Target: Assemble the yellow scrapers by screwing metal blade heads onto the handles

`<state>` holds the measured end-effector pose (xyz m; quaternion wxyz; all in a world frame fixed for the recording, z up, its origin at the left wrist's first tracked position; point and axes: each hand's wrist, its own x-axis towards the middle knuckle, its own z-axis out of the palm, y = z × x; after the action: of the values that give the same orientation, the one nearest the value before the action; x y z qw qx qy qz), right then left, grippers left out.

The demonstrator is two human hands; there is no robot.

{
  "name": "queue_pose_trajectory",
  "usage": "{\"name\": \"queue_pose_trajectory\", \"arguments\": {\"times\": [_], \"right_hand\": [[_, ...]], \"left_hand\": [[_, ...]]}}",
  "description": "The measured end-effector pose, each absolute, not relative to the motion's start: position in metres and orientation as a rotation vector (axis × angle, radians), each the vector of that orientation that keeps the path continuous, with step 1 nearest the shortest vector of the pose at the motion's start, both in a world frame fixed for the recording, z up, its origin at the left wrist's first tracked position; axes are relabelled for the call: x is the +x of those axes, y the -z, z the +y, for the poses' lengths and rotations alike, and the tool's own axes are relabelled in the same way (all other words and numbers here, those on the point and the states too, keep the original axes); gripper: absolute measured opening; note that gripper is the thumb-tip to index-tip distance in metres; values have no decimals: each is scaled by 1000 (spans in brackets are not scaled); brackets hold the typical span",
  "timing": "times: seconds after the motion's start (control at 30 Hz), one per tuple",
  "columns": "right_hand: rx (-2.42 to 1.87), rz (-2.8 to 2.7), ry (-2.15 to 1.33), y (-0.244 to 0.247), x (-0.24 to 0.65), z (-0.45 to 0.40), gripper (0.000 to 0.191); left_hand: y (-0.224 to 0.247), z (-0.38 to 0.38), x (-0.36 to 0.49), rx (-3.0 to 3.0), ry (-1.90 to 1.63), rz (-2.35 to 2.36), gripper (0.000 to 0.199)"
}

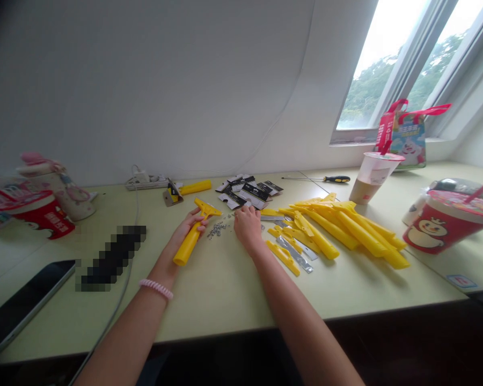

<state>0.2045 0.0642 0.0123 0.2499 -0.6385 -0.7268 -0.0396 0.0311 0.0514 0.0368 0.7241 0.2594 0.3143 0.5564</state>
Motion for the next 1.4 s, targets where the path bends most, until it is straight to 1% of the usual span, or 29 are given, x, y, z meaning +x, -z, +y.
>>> {"name": "queue_pose_trajectory", "arguments": {"times": [0.3,0.8,0.93,1.23,1.4], "right_hand": [[-1748,-1950,-91,-9,198,100,18],[-1666,-1936,-99,-1,200,98,15],[-1683,-1904,-101,1,210,99,17],[-1640,-1969,-230,1,224,101,19],[-1604,-2050,-138,-1,220,98,20]], "left_hand": [[-32,65,29,535,-1193,720,45],[-28,65,30,561,-1180,752,43],[-28,66,29,574,-1176,748,45],[-27,65,28,595,-1161,737,49],[-27,66,28,603,-1167,747,45]]}}
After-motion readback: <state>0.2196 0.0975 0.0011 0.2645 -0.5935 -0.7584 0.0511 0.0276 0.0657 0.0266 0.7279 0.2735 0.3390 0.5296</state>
